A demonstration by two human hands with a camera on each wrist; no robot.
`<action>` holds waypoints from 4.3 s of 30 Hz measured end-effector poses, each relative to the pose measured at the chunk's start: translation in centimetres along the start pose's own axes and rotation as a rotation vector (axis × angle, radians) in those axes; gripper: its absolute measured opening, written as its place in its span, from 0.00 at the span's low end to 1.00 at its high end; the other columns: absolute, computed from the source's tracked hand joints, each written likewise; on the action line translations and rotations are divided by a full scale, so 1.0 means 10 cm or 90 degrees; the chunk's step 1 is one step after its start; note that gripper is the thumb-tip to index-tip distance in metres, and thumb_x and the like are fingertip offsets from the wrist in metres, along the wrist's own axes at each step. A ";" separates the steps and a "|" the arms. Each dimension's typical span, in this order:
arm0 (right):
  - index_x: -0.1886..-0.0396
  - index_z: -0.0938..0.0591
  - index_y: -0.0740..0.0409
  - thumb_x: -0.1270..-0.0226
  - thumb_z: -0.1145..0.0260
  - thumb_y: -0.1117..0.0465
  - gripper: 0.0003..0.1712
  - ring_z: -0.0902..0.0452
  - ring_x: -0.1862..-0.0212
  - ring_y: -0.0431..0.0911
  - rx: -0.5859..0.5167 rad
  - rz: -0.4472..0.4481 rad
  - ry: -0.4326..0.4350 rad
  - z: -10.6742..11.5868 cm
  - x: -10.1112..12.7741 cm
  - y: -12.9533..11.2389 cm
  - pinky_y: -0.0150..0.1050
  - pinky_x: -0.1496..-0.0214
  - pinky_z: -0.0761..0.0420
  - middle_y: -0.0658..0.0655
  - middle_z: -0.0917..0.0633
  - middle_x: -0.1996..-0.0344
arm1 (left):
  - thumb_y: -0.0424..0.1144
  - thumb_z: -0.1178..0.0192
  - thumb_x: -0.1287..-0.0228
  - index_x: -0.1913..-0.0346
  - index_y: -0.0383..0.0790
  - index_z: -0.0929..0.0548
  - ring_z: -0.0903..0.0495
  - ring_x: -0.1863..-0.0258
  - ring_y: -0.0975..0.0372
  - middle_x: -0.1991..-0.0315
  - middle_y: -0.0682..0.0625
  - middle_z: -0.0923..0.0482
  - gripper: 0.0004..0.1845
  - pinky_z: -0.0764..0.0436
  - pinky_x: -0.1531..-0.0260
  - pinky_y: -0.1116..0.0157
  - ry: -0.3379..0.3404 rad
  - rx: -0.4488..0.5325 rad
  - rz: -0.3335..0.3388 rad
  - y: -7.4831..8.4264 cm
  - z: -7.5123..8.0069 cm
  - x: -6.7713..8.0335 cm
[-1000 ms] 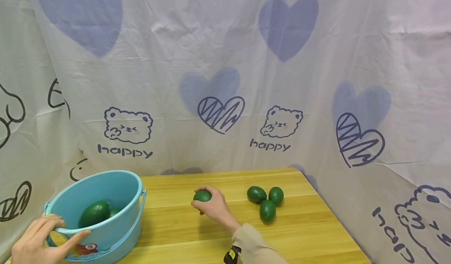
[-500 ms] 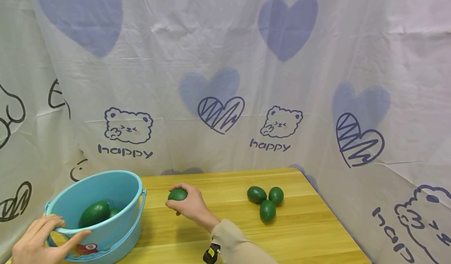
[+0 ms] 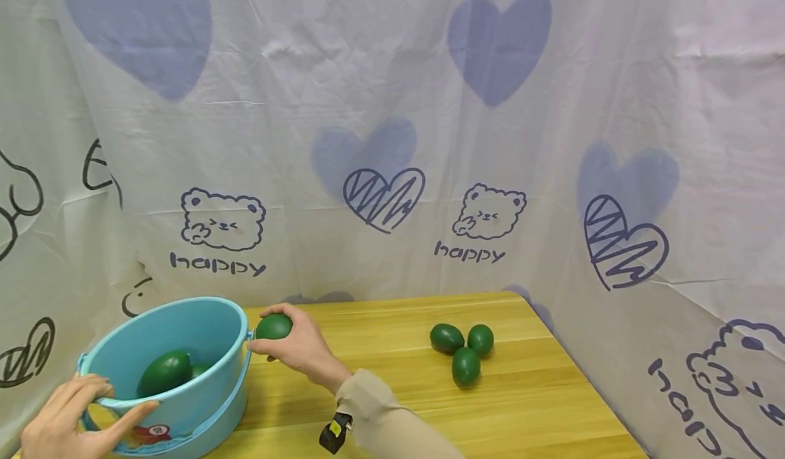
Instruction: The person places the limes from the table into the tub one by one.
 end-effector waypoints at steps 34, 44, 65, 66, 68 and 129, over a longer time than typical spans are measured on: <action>0.43 0.22 0.37 0.47 0.22 0.57 0.31 0.23 0.54 0.39 0.191 0.000 0.029 -0.52 -0.31 -0.40 0.33 0.59 0.21 0.44 0.22 0.47 | 0.50 0.14 0.87 0.75 0.33 0.21 0.38 0.66 0.77 0.72 0.41 0.23 0.35 0.43 0.54 0.87 0.002 -0.020 0.009 0.02 0.00 0.00; 0.48 0.18 0.40 0.39 0.28 0.58 0.19 0.21 0.44 0.42 0.125 -0.008 0.025 -0.49 -0.26 -0.33 0.36 0.55 0.17 0.44 0.23 0.43 | 0.50 0.14 0.85 0.74 0.32 0.21 0.33 0.66 0.63 0.70 0.39 0.21 0.35 0.45 0.44 0.89 0.001 -0.020 0.010 0.02 0.01 0.00; 0.52 0.16 0.53 0.34 0.33 0.62 0.12 0.21 0.55 0.34 0.067 0.076 0.063 -0.20 -0.20 -0.06 0.29 0.50 0.22 0.50 0.14 0.56 | 0.50 0.14 0.90 0.75 0.35 0.21 0.37 0.65 0.75 0.71 0.42 0.22 0.35 0.45 0.50 0.90 0.011 -0.024 0.042 0.04 0.00 0.01; 0.52 0.16 0.52 0.34 0.33 0.61 0.11 0.21 0.55 0.34 0.071 0.076 0.065 -0.18 -0.19 -0.05 0.29 0.49 0.22 0.49 0.14 0.56 | 0.50 0.14 0.90 0.75 0.35 0.21 0.37 0.64 0.76 0.71 0.42 0.22 0.34 0.45 0.50 0.90 0.011 -0.023 0.039 0.03 0.00 0.00; 0.52 0.16 0.51 0.34 0.33 0.61 0.11 0.22 0.55 0.34 0.081 0.077 0.068 -0.14 -0.17 -0.02 0.30 0.48 0.22 0.48 0.15 0.55 | 0.49 0.14 0.89 0.75 0.34 0.21 0.38 0.64 0.77 0.71 0.42 0.22 0.34 0.46 0.51 0.89 0.010 -0.021 0.031 0.03 0.00 0.00; 0.50 0.17 0.57 0.31 0.35 0.60 0.12 0.18 0.56 0.48 0.222 -0.050 0.251 1.64 0.73 0.70 0.40 0.57 0.17 0.59 0.15 0.53 | 0.41 0.15 0.87 0.76 0.30 0.21 0.41 0.61 0.85 0.72 0.36 0.22 0.30 0.44 0.48 0.88 0.004 0.005 0.029 0.01 -0.01 0.01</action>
Point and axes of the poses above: each hand's wrist, its own x-axis away from the middle knuckle, its own z-axis out of the back of the hand, y = z × x, the point moved 2 cm from there along -x, towards the middle knuckle
